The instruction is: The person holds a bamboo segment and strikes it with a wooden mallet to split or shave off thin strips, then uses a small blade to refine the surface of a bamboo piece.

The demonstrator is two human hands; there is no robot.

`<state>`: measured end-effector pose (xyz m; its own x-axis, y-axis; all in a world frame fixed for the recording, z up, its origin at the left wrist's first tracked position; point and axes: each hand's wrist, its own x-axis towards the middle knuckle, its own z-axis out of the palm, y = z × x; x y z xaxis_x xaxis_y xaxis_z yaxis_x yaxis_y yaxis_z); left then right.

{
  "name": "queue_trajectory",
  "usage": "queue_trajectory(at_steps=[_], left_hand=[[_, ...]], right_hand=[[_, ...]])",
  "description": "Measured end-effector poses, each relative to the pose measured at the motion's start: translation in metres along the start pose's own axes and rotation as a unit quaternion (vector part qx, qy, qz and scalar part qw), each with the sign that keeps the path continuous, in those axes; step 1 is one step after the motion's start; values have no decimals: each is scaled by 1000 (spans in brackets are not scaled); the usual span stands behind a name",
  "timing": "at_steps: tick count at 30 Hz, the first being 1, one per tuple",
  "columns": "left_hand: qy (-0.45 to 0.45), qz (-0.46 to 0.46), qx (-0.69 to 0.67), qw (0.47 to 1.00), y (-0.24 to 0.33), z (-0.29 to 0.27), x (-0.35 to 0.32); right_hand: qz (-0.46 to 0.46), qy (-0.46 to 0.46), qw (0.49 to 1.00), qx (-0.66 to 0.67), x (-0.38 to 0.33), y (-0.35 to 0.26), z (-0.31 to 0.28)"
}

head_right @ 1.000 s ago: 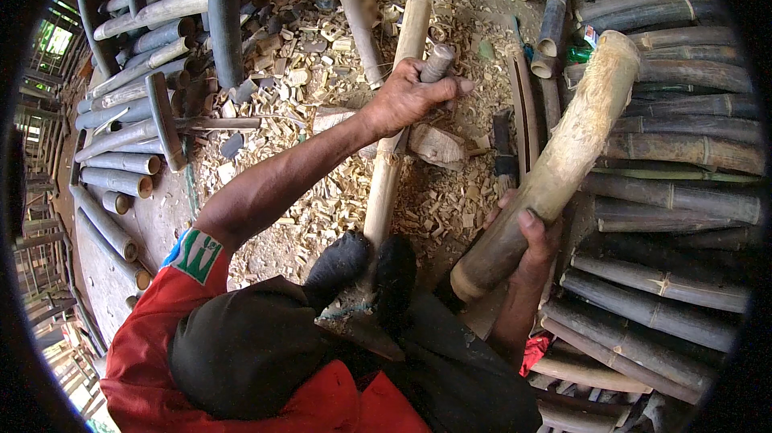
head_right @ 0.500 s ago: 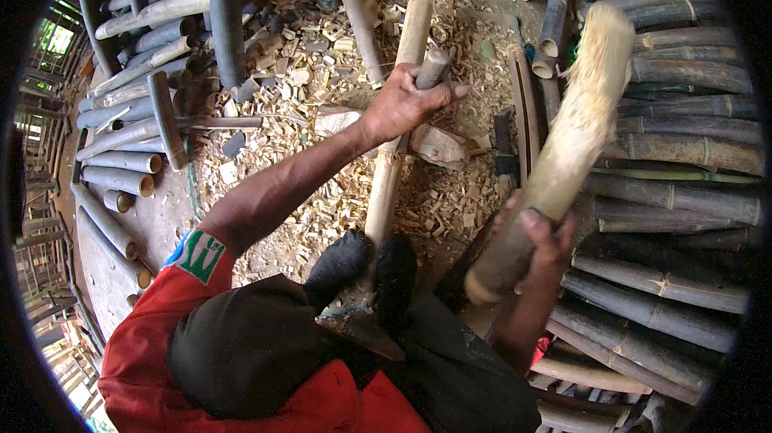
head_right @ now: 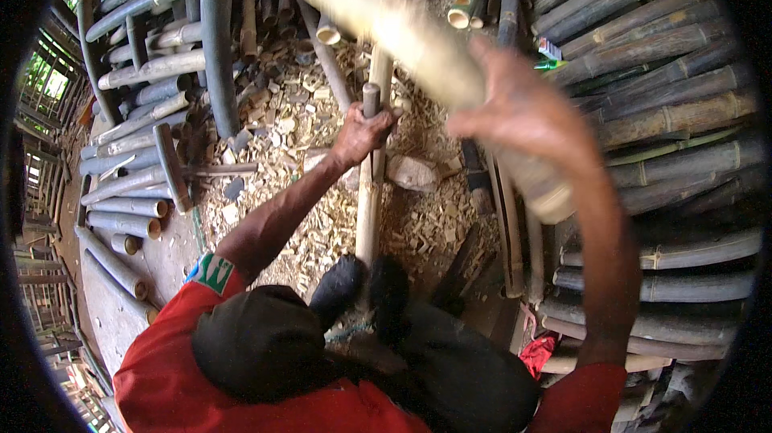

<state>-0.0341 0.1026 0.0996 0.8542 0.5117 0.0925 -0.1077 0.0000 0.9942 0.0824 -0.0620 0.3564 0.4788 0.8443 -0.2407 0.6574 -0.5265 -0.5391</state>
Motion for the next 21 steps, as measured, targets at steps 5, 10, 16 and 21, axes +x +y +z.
queue_trajectory(at_steps=[5, 10, 16, 21], left_hand=[[-55, 124, -49, 990, -42, 6, 14], [-60, -64, -166, 982, -35, 7, 11], [-22, -2, 6, 1000, -17, 7, 3], [-12, -48, -64, 997, -6, 14, 4]], right_hand=[[-99, 215, 966, 104, -16, -33, -116], [-132, 323, 915, 201, 22, 51, -47], [40, 60, 995, -72, -1, 38, -2], [-158, 271, 947, 68, -18, 16, -65]])
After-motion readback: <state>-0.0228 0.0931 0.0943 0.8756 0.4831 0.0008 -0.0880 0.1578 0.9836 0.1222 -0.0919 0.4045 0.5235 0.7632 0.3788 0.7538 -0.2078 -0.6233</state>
